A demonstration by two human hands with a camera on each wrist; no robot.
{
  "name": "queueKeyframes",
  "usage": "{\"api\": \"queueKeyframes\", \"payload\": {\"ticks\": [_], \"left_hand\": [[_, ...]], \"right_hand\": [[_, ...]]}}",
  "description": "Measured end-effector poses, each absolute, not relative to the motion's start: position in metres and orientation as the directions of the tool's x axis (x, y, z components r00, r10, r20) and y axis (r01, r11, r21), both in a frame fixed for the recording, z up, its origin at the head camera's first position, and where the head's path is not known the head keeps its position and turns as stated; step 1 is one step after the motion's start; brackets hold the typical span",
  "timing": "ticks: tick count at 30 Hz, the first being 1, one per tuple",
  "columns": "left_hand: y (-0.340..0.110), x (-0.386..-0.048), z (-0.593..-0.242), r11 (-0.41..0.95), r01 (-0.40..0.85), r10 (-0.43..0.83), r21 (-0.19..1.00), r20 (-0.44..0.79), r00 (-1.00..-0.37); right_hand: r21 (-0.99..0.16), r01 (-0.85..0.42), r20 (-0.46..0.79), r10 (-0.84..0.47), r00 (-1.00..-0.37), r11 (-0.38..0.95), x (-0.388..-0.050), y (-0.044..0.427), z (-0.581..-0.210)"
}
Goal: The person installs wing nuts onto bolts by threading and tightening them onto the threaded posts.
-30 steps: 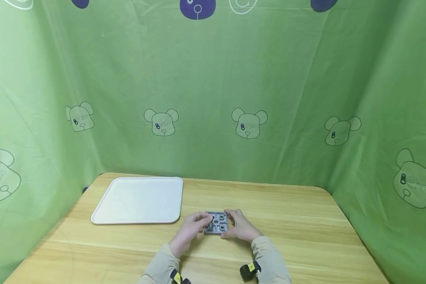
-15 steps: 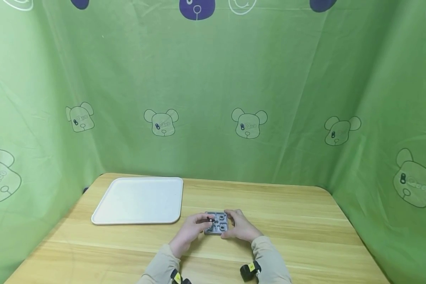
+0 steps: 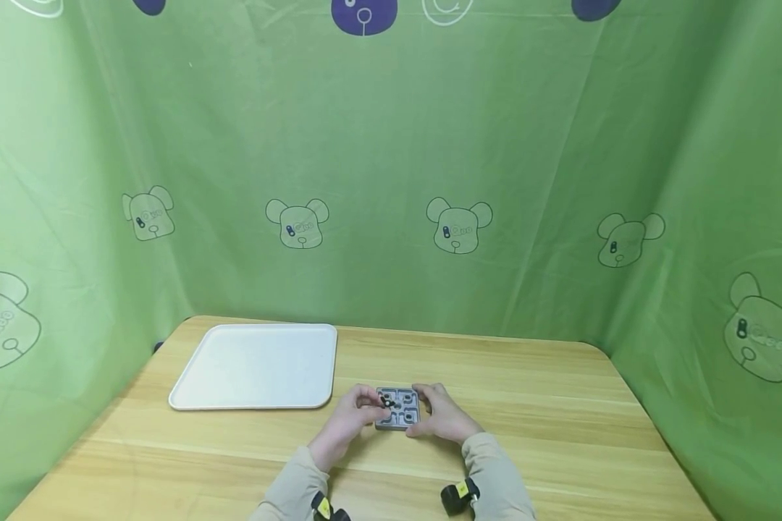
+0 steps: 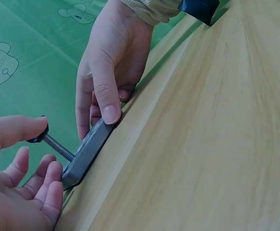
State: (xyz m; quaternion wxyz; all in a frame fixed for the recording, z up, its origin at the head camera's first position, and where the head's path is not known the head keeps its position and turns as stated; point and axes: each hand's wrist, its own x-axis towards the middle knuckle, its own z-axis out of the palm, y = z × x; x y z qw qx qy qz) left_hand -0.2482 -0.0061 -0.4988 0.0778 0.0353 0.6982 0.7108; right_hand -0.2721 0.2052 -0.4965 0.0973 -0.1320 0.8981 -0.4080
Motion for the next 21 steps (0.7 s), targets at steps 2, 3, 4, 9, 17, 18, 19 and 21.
{"api": "queueKeyframes", "payload": {"ticks": [2,3,4,9,17,18,19,21], "left_hand": [[-0.0067,-0.2489,-0.4999,-0.013,-0.058,0.157,0.998,-0.055,-0.986],[-0.0069,-0.2492,-0.5003,-0.01,-0.056,0.158,0.998,-0.054,-0.986],[-0.0071,-0.2496,-0.5008,-0.007,-0.055,0.158,0.998,-0.053,-0.986],[-0.0078,-0.2487,-0.5009,-0.003,-0.054,0.168,0.999,-0.052,-0.984],[-0.0077,-0.2488,-0.5011,-0.014,-0.048,0.184,0.999,-0.045,-0.982],[-0.0079,-0.2488,-0.5014,-0.014,-0.049,0.185,0.999,-0.046,-0.982],[-0.0079,-0.249,-0.5012,-0.014,-0.05,0.185,0.999,-0.047,-0.982],[-0.008,-0.249,-0.5014,-0.012,-0.053,0.186,0.999,-0.05,-0.981]], "right_hand": [[-0.76,-0.156,-0.068,-0.316,-0.946,0.631,-0.2714,0.2052,-0.4958],[-0.759,-0.156,-0.068,-0.317,-0.946,0.632,-0.2713,0.2053,-0.4956],[-0.759,-0.157,-0.069,-0.317,-0.946,0.632,-0.271,0.2053,-0.4952],[-0.752,-0.16,-0.068,-0.317,-0.946,0.64,-0.2709,0.2053,-0.4956],[-0.756,-0.152,-0.071,-0.311,-0.948,0.636,-0.2696,0.2044,-0.4939],[-0.757,-0.15,-0.073,-0.311,-0.947,0.635,-0.2694,0.2042,-0.4938],[-0.757,-0.149,-0.075,-0.311,-0.947,0.636,-0.2695,0.2042,-0.4936],[-0.755,-0.148,-0.078,-0.311,-0.947,0.639,-0.27,0.2045,-0.4943]]}}
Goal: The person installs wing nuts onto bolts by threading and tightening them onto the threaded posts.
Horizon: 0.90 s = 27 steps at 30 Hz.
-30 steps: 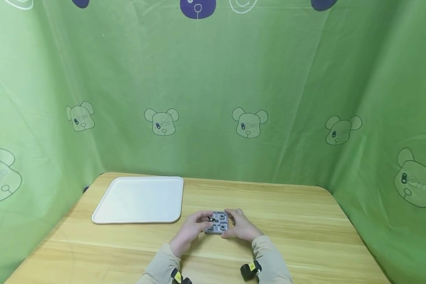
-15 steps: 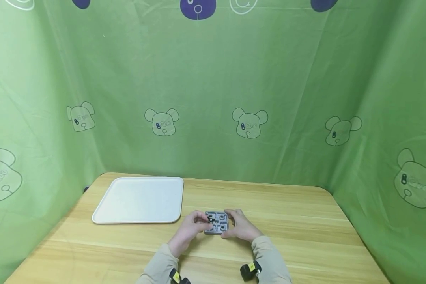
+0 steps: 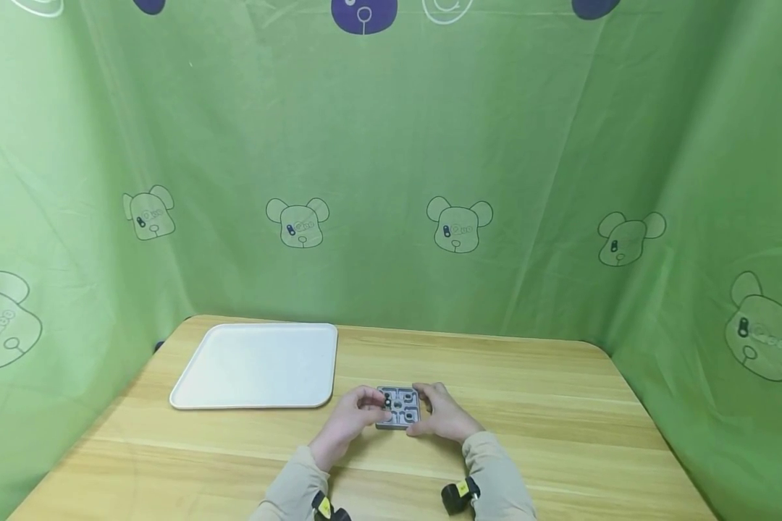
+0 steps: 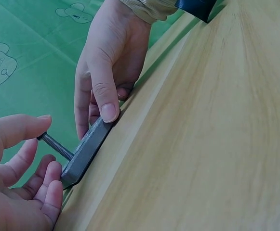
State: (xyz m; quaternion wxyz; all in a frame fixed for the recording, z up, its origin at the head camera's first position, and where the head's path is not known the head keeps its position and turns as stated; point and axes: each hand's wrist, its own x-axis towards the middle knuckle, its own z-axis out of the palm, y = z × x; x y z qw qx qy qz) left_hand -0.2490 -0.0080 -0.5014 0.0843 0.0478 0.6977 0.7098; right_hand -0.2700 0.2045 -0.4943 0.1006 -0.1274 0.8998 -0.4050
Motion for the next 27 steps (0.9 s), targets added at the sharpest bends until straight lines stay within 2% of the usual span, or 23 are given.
{"api": "queueKeyframes", "payload": {"ticks": [16,27], "left_hand": [[-0.0056,-0.2472,-0.5011,0.021,-0.038,0.18,0.999,-0.041,-0.983],[-0.0051,-0.2474,-0.5011,0.093,-0.016,0.154,0.996,-0.031,-0.988]], "right_hand": [[-0.743,-0.156,-0.066,-0.302,-0.951,0.651,-0.2741,0.2056,-0.5004],[-0.739,-0.167,-0.06,-0.311,-0.949,0.652,-0.2728,0.2049,-0.4979]]}}
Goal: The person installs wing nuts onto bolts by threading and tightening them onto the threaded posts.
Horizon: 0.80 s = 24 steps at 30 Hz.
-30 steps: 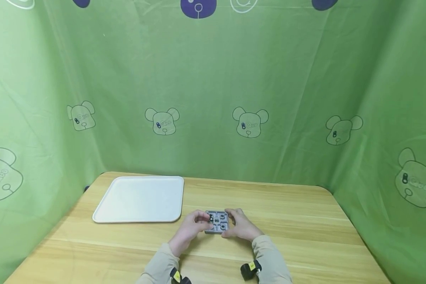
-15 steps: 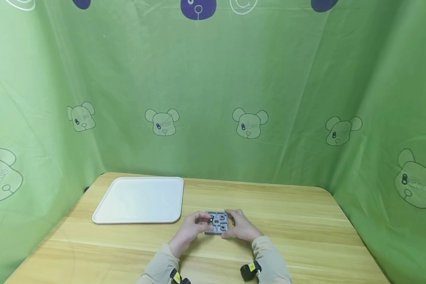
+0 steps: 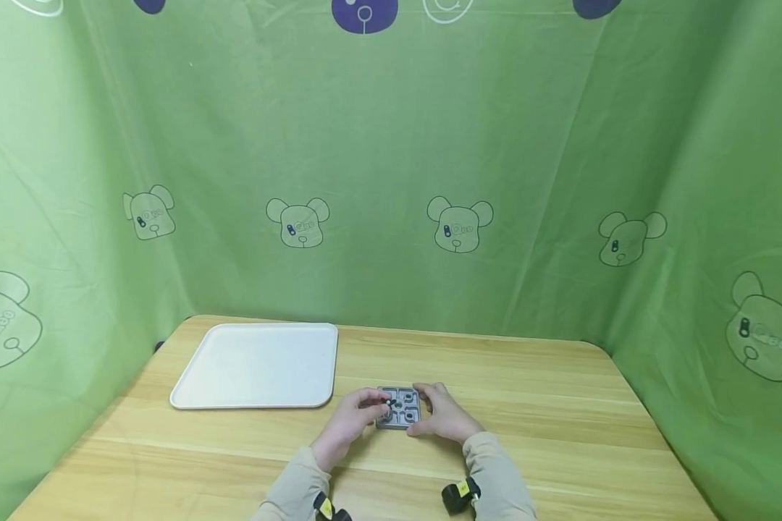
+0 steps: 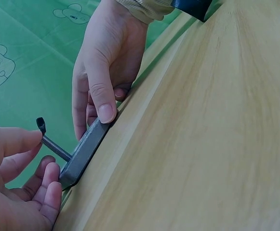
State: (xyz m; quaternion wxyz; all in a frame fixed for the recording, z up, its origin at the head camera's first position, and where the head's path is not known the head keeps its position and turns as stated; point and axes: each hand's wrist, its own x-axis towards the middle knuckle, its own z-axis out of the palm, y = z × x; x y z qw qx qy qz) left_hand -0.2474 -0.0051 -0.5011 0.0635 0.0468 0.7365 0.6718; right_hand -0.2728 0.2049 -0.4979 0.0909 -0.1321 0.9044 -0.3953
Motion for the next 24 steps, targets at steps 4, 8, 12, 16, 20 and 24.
{"api": "queueKeyframes", "payload": {"ticks": [4,8,12,16,20,24], "left_hand": [[-0.0046,-0.2477,-0.5004,0.126,-0.015,0.142,0.992,-0.033,-0.989],[-0.0043,-0.2476,-0.5004,0.126,-0.025,0.133,0.992,-0.042,-0.99],[-0.0041,-0.247,-0.5008,0.126,-0.035,0.125,0.991,-0.051,-0.991],[-0.0037,-0.2467,-0.501,0.108,-0.035,0.116,0.993,-0.048,-0.992],[-0.0028,-0.247,-0.5003,0.089,-0.042,0.102,0.995,-0.051,-0.993],[-0.0025,-0.2472,-0.5004,0.09,-0.048,0.083,0.995,-0.056,-0.995]], "right_hand": [[-0.738,-0.168,-0.058,-0.31,-0.949,0.653,-0.2736,0.2046,-0.4976],[-0.74,-0.168,-0.059,-0.312,-0.948,0.651,-0.2732,0.2038,-0.4964],[-0.741,-0.165,-0.064,-0.313,-0.948,0.651,-0.2719,0.2031,-0.4951],[-0.743,-0.16,-0.067,-0.311,-0.948,0.649,-0.271,0.2029,-0.4948],[-0.748,-0.159,-0.065,-0.309,-0.949,0.645,-0.271,0.2034,-0.495],[-0.75,-0.156,-0.067,-0.308,-0.949,0.643,-0.2709,0.2036,-0.495]]}}
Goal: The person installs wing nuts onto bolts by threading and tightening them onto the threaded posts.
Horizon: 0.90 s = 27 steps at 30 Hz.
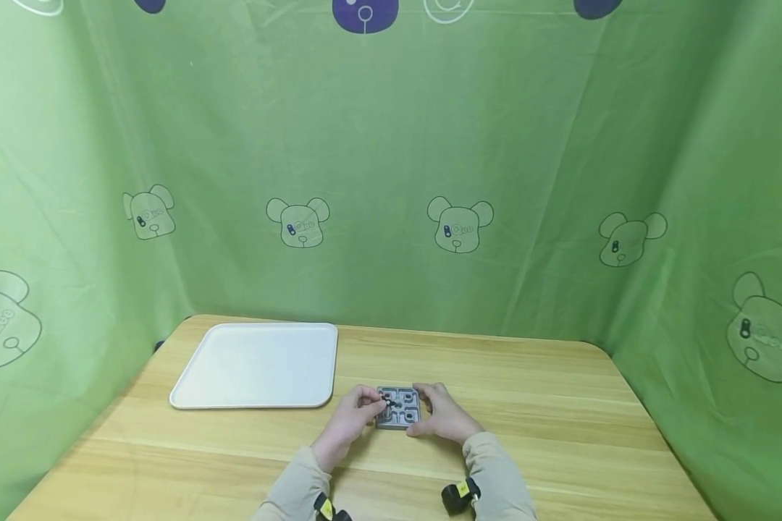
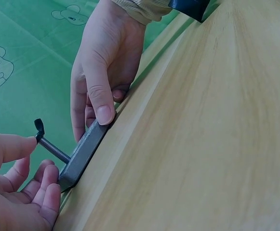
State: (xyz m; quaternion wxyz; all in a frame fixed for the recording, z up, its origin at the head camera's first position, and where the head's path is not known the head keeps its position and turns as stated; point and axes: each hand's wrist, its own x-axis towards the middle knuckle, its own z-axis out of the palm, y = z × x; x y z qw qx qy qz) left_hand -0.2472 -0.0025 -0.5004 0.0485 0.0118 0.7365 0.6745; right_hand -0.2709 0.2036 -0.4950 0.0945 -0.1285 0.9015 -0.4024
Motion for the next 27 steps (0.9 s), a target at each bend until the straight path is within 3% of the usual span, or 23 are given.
{"api": "queueKeyframes", "payload": {"ticks": [27], "left_hand": [[-0.0031,-0.2478,-0.5011,0.115,-0.049,0.109,0.992,-0.062,-0.992]], "right_hand": [[-0.753,-0.16,-0.065,-0.314,-0.947,0.639,-0.2724,0.2051,-0.4977]]}}
